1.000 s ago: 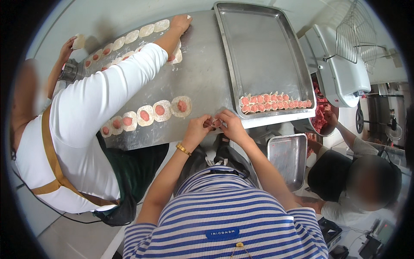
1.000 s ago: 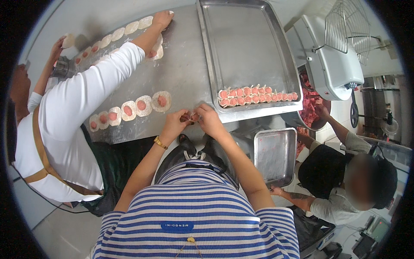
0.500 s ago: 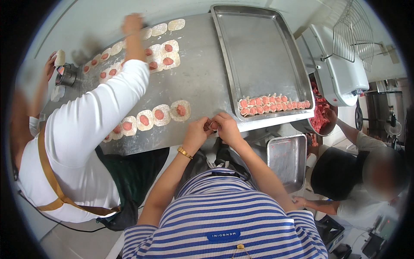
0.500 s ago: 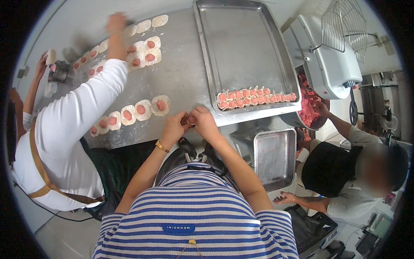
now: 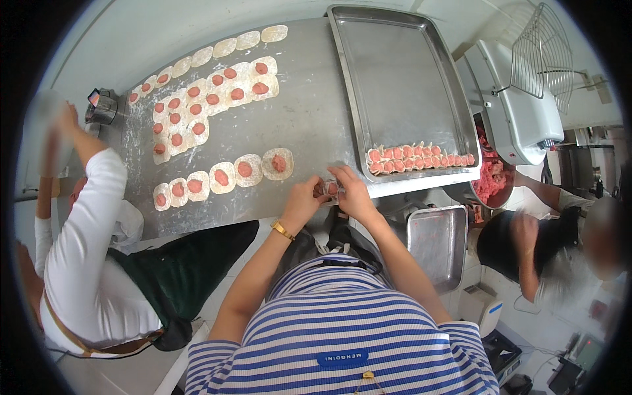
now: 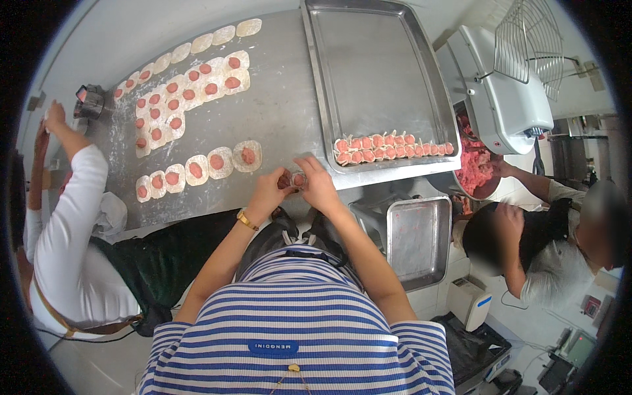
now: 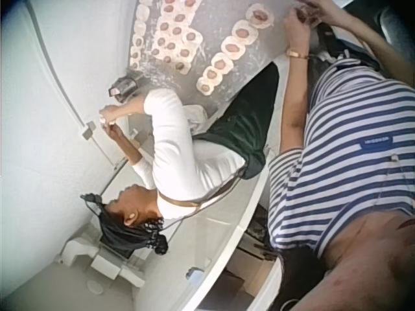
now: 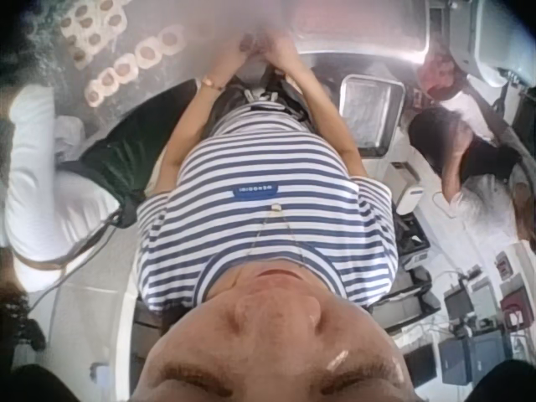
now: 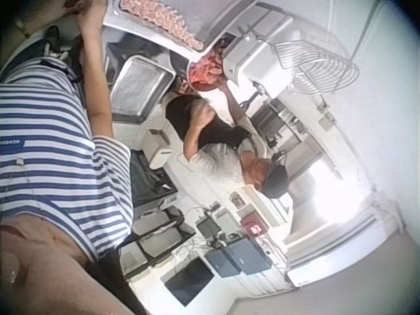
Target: The person places small portions of pink filling onto round dough discs, folds each disc in half, and seals the edges to form dumplings. The finished dumplings are placed in a row on a metal tray. Another person works nearby, also handling dough and filling.
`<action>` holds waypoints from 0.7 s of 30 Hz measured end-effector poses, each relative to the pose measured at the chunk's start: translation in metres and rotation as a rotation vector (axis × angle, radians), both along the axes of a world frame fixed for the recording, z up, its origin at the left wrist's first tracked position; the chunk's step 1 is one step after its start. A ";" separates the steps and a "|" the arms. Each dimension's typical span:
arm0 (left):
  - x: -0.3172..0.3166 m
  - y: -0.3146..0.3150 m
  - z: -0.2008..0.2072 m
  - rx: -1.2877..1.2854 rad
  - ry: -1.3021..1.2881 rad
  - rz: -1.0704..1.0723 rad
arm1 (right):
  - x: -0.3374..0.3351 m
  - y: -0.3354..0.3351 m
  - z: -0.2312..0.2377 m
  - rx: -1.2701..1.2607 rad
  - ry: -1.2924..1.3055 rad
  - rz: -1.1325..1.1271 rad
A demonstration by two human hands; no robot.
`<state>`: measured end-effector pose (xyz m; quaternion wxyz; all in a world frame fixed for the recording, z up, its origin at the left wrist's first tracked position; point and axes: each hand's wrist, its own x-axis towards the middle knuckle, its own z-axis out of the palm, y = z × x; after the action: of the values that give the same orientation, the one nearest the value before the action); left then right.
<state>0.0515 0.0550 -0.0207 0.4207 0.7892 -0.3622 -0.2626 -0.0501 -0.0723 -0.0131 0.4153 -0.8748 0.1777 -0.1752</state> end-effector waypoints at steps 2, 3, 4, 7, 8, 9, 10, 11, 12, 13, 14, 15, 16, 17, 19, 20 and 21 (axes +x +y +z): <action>0.002 0.002 -0.004 -0.038 -0.075 0.012 | -0.003 -0.001 0.001 0.016 0.040 -0.023; 0.002 0.002 -0.003 -0.034 -0.069 -0.005 | -0.005 -0.001 -0.004 0.054 0.077 -0.034; 0.002 0.001 -0.001 -0.029 -0.062 -0.022 | -0.007 -0.001 -0.008 0.092 0.114 -0.045; 0.002 -0.004 0.004 0.048 -0.065 -0.071 | -0.003 0.001 -0.017 0.154 0.113 -0.071; 0.001 -0.005 0.005 0.084 -0.069 -0.087 | 0.000 0.003 -0.015 0.126 0.088 -0.061; 0.000 -0.004 0.005 0.078 -0.042 -0.068 | 0.002 0.004 -0.010 0.097 0.063 -0.053; -0.001 -0.004 0.006 0.071 -0.014 -0.049 | 0.003 0.005 -0.008 0.068 0.037 -0.045; -0.001 -0.004 0.006 0.062 0.014 -0.029 | 0.003 0.004 -0.007 0.043 0.019 -0.052; -0.003 -0.003 0.002 0.035 0.008 0.004 | 0.002 0.003 -0.007 0.017 0.000 -0.060; -0.004 -0.001 -0.005 0.008 0.001 0.038 | 0.002 0.002 -0.007 -0.008 -0.019 -0.067; -0.004 0.000 -0.005 -0.017 -0.005 0.072 | 0.000 0.002 -0.007 0.006 0.014 -0.085; -0.004 0.000 -0.005 -0.024 -0.006 0.057 | -0.002 0.003 -0.005 0.021 0.047 -0.103; -0.002 0.000 -0.004 -0.030 -0.006 0.043 | -0.003 0.004 -0.005 0.036 0.080 -0.121; -0.002 -0.001 -0.001 -0.039 -0.005 0.026 | -0.004 0.004 -0.007 0.051 0.080 -0.112; -0.004 -0.004 0.005 0.031 -0.008 -0.011 | -0.004 0.002 -0.014 0.083 0.081 -0.094; -0.004 -0.005 0.007 0.067 -0.011 -0.028 | -0.004 0.001 -0.016 0.064 0.049 -0.078; -0.004 -0.004 0.006 0.058 -0.012 -0.028 | -0.004 -0.001 -0.018 0.045 0.017 -0.063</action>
<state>0.0477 0.0511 -0.0147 0.3918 0.7973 -0.3681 -0.2745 -0.0542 -0.0730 -0.0309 0.4279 -0.8606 0.2124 -0.1767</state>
